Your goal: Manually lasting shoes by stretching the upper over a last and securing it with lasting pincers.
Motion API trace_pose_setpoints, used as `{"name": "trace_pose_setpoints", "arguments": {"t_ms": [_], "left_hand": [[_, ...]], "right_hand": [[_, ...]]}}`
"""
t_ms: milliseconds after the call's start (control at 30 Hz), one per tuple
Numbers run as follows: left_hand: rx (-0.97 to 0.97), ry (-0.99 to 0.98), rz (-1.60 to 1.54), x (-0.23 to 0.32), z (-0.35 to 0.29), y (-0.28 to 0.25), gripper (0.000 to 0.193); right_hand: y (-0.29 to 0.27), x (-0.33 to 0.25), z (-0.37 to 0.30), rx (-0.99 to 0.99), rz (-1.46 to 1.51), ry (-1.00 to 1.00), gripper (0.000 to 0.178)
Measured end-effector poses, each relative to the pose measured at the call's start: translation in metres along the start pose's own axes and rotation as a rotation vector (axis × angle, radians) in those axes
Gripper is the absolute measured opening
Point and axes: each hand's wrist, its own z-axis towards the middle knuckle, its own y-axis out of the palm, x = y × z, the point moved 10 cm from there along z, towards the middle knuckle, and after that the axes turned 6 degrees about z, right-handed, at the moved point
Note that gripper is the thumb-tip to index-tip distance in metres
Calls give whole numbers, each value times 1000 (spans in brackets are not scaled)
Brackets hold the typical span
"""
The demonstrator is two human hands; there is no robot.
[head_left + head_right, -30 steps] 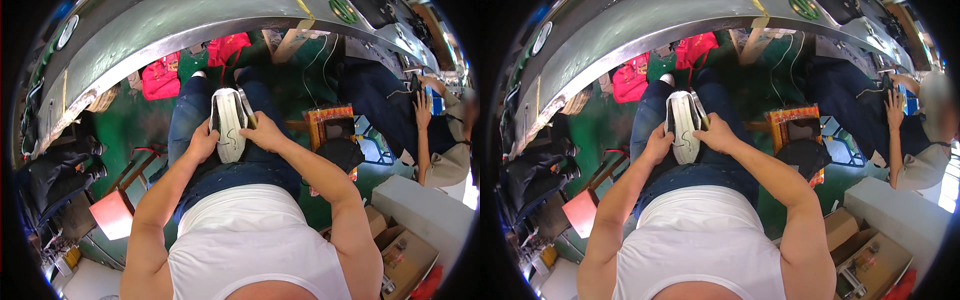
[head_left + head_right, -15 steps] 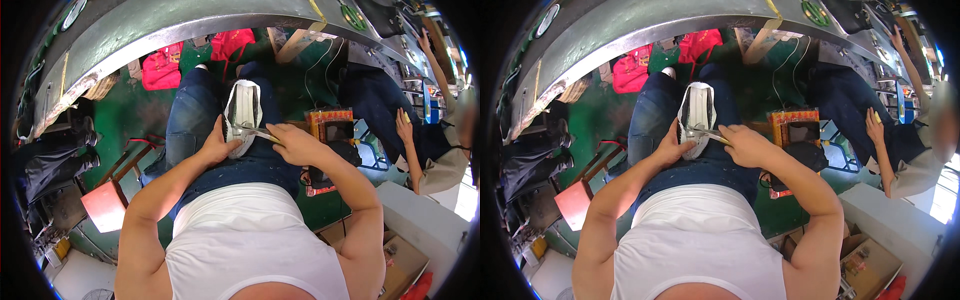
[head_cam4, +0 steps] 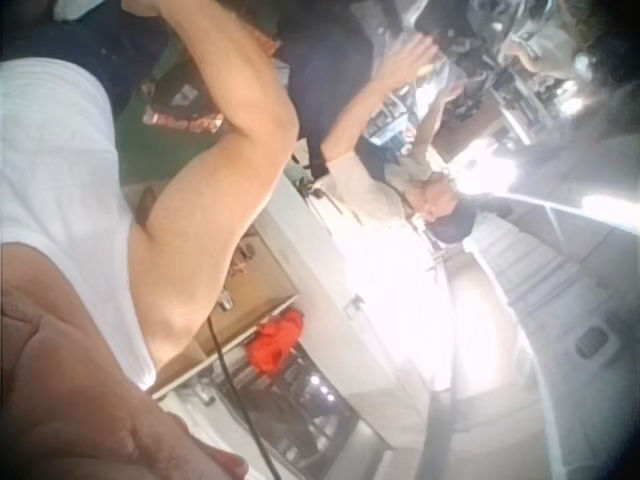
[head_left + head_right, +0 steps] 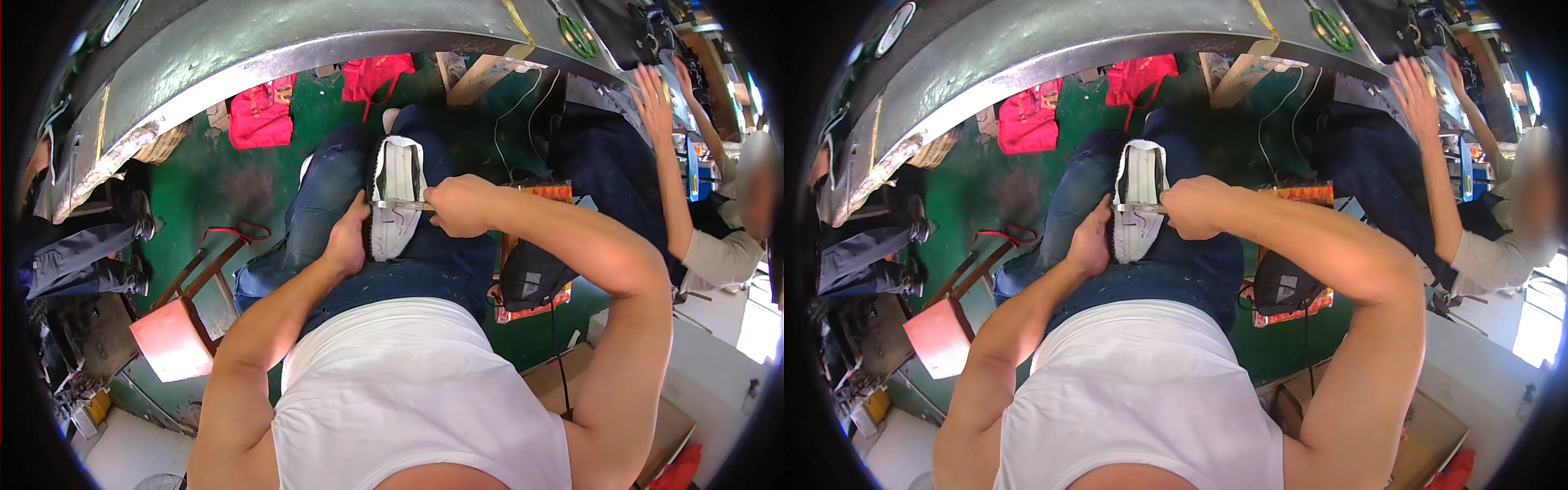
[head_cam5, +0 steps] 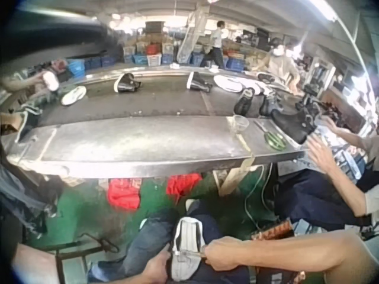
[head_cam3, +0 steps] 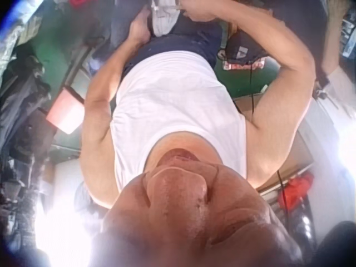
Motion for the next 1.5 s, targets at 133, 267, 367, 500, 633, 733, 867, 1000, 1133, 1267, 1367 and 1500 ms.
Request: {"name": "trace_pose_setpoints", "arguments": {"t_ms": [133, 267, 367, 500, 633, 733, 867, 1000, 1133, 1267, 1367, 1500], "left_hand": [[239, -98, -168, -5, 13, -7, 68], [433, 18, 419, 10, 20, -24, 63], [490, 77, 774, 25, 13, -25, 61], [461, 213, 795, 32, 9, -22, 57], [445, 224, 824, 39, 4, -15, 55], [403, 307, 858, 37, 4, -11, 54], [332, 350, 882, 39, 1, -4, 55], [262, 423, 1162, 48, -7, 12, 57], [114, 342, 1291, 48, -8, 20, 60], [106, 407, 1314, 48, 2, 15, 60], [81, 408, 1345, 51, 3, 23, 58], [-3, 360, 1424, 44, 8, 25, 57]], "right_hand": [[9, 21, 13, 211, 96, -59, 25], [26, 30, 14, 456, 256, -120, 22], [33, 24, 5, 602, 330, -119, 22], [35, 23, -7, 535, 379, -62, 26], [22, 31, -19, 490, 309, -18, 39], [8, 23, -13, 720, 154, -107, 41], [18, 43, 6, 529, 215, 91, 32], [43, 67, 3, 641, 418, 105, 29], [41, 80, 6, 376, 574, 75, 26], [23, 76, -11, 107, 800, 181, 30], [-5, 55, 7, 433, 778, 59, 36], [-21, 48, 22, 564, 513, -13, 44]]}}
